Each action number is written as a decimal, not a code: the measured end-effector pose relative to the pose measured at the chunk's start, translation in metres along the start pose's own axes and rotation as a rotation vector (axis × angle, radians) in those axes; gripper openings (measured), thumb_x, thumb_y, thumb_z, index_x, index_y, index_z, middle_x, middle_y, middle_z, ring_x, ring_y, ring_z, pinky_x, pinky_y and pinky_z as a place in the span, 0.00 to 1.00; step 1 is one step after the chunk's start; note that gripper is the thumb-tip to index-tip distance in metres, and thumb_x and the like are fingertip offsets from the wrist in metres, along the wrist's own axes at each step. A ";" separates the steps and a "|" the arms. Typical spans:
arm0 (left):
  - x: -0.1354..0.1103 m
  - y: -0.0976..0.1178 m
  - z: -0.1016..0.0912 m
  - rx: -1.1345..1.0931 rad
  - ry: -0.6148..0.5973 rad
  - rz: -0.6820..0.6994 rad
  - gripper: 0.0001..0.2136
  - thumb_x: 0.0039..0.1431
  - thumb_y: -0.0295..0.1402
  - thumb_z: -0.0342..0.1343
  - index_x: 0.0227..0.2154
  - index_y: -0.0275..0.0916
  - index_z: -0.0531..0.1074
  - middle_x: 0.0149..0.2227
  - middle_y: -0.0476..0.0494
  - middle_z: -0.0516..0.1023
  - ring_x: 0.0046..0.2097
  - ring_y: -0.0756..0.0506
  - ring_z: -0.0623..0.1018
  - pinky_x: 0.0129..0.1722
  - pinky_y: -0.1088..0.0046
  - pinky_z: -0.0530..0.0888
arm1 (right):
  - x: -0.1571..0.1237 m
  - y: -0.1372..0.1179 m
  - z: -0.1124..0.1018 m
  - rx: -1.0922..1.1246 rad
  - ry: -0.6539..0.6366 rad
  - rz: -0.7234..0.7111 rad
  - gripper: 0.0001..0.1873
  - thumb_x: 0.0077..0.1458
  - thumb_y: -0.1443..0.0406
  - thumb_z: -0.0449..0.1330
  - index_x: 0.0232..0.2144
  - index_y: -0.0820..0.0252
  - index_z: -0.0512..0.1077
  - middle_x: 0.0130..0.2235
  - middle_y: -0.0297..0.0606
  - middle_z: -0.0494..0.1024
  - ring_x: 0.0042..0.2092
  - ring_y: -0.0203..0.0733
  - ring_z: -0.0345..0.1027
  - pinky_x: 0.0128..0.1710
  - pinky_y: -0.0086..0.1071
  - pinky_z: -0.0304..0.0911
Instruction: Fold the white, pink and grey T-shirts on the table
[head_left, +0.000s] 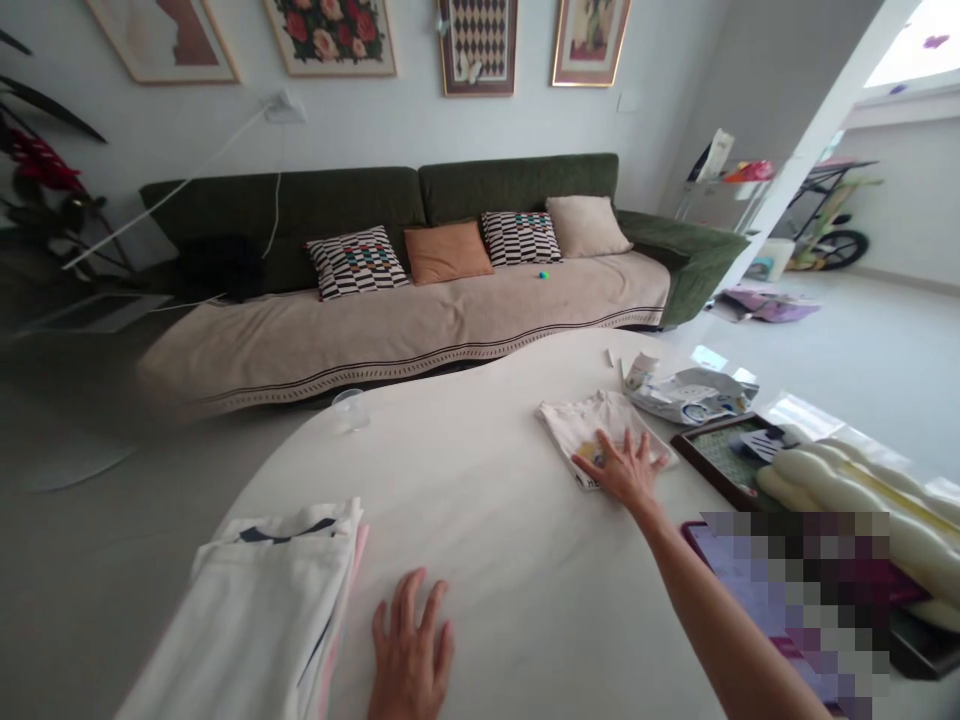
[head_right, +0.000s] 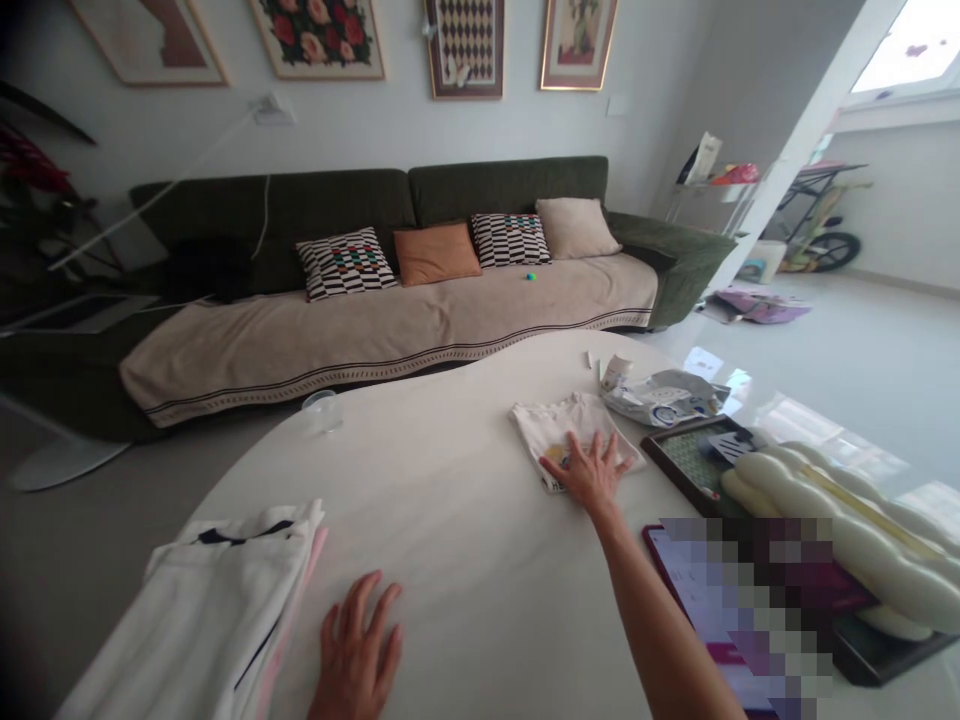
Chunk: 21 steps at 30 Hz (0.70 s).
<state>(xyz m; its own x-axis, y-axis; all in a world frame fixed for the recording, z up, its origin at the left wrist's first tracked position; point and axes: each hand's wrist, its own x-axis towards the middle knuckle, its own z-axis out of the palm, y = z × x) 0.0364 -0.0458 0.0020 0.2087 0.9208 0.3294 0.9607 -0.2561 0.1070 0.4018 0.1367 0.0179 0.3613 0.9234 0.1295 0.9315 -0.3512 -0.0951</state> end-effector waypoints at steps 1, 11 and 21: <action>0.000 0.000 0.000 -0.001 -0.001 -0.001 0.18 0.57 0.31 0.45 0.50 0.44 0.65 0.55 0.38 0.61 0.57 0.40 0.60 0.51 0.52 0.59 | -0.005 0.001 0.001 0.025 0.004 0.040 0.45 0.43 0.35 0.41 0.58 0.47 0.51 0.62 0.48 0.43 0.61 0.67 0.26 0.50 0.66 0.33; 0.003 0.010 -0.020 -0.105 -0.059 -0.071 0.17 0.58 0.32 0.44 0.51 0.42 0.64 0.55 0.36 0.60 0.58 0.39 0.58 0.54 0.48 0.56 | -0.052 -0.032 -0.045 0.120 -0.061 -0.039 0.40 0.52 0.43 0.40 0.60 0.60 0.48 0.62 0.58 0.42 0.61 0.65 0.33 0.51 0.62 0.38; -0.001 0.001 -0.043 -0.450 -0.145 -0.056 0.17 0.55 0.31 0.49 0.48 0.39 0.66 0.53 0.38 0.65 0.57 0.41 0.62 0.55 0.55 0.58 | -0.310 -0.105 -0.030 0.143 -0.244 -0.442 0.26 0.57 0.62 0.41 0.57 0.60 0.56 0.61 0.44 0.51 0.62 0.49 0.39 0.53 0.49 0.51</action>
<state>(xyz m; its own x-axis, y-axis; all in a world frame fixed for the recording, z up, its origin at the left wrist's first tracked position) 0.0288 -0.0597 0.0417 0.2132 0.9602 0.1802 0.8035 -0.2772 0.5268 0.1929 -0.1174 0.0179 -0.1008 0.9939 -0.0444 0.9717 0.0887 -0.2191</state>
